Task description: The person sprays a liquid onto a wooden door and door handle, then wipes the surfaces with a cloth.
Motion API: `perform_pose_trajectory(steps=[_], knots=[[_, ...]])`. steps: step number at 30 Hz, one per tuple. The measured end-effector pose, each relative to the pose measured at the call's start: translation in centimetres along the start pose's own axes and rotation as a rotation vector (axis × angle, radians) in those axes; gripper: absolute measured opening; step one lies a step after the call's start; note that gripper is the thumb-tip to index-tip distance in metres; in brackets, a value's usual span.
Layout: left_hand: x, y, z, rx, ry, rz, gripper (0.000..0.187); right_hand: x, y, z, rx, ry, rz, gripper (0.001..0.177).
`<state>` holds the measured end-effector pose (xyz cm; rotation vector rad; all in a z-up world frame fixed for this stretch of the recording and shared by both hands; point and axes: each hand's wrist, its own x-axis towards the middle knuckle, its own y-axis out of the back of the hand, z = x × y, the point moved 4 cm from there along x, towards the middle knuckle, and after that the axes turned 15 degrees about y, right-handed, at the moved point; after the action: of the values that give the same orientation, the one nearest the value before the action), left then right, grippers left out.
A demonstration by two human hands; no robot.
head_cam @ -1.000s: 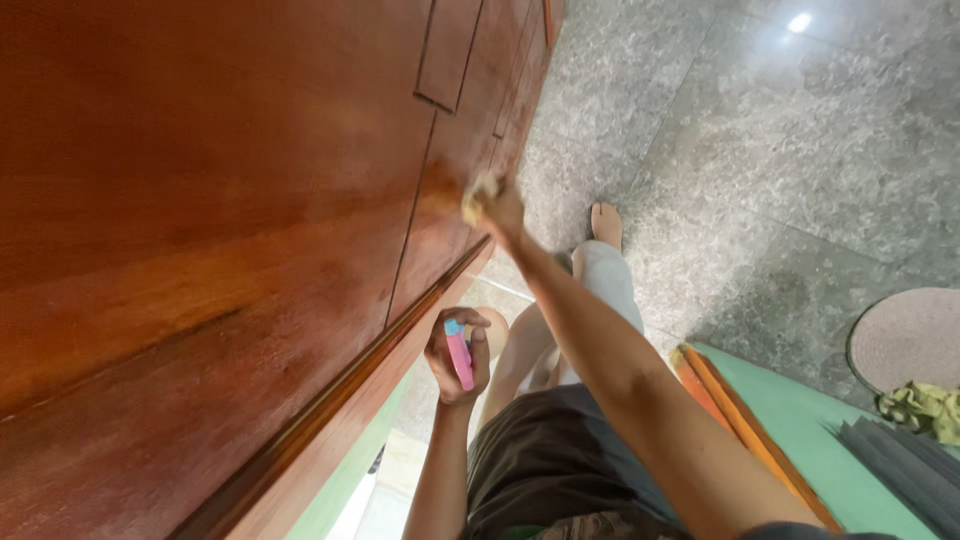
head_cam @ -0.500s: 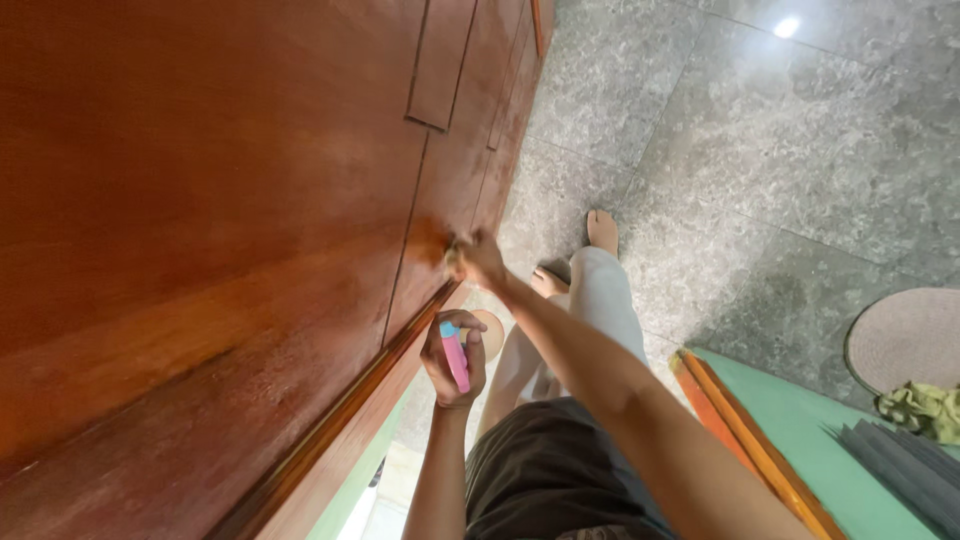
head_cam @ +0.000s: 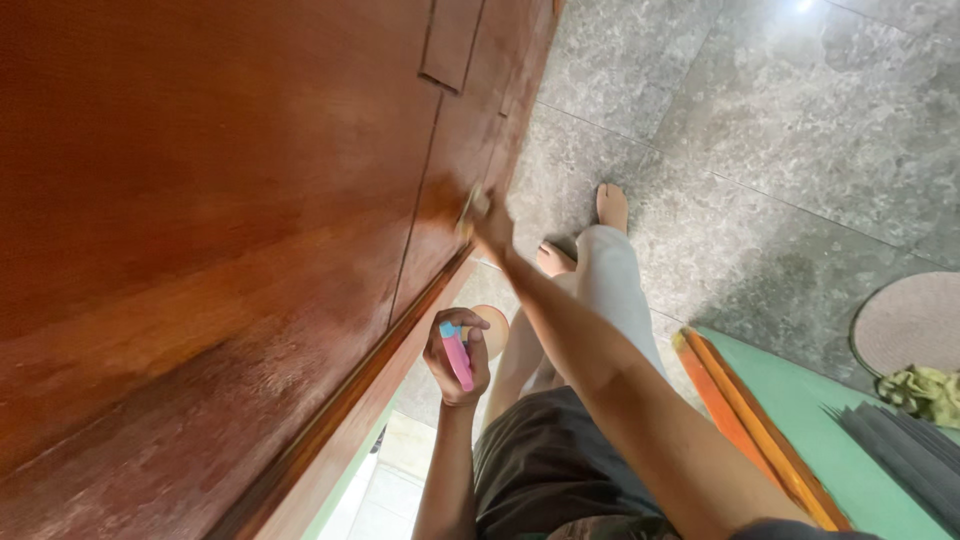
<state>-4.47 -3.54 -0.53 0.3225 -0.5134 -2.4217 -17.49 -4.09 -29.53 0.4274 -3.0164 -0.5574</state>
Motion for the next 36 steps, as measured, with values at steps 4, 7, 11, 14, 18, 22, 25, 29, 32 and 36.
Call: perform_pose_trajectory(steps=[4,7,11,14,18,22,25,29,32,36], knots=[[0.4,-0.7,-0.5,-0.007,0.015,-0.027,0.012,-7.0,-1.8,1.9,0.728,-0.684,-0.311,0.054],[1.0,-0.9,-1.2,0.013,0.039,-0.045,0.01,1.4,-1.2,1.6,1.061,-0.568,0.03,0.027],[2.6,-1.3,-1.9,0.054,0.082,-0.076,0.01,8.1,1.3,0.8,0.985,-0.508,0.195,0.02],[2.9,-1.5,-1.8,0.041,0.14,-0.076,0.009,2.5,-0.3,1.0,0.716,-0.322,0.182,0.02],[2.7,-1.0,-0.9,0.121,-0.093,-0.05,0.005,-6.9,-3.6,0.8,0.706,-0.46,-0.234,0.023],[1.8,-0.7,-2.3,-0.019,0.2,-0.115,0.009,-3.4,-2.5,-0.1,0.913,-0.657,-0.296,0.029],[0.8,0.3,-1.1,0.064,0.041,-0.085,0.009,0.5,1.3,-5.9,0.924,-0.675,0.125,0.017],[-0.6,1.5,0.7,-0.008,-0.129,-0.018,0.014,-2.7,6.9,-17.4,0.889,-0.608,-0.173,0.028],[-2.1,2.3,1.5,-0.07,-0.113,-0.051,0.016,-5.5,9.2,-21.0,0.986,-0.505,-0.397,0.021],[-0.9,1.2,1.8,-0.081,-0.115,-0.092,0.017,-1.5,9.9,-19.8,0.72,-0.012,-0.083,0.012]])
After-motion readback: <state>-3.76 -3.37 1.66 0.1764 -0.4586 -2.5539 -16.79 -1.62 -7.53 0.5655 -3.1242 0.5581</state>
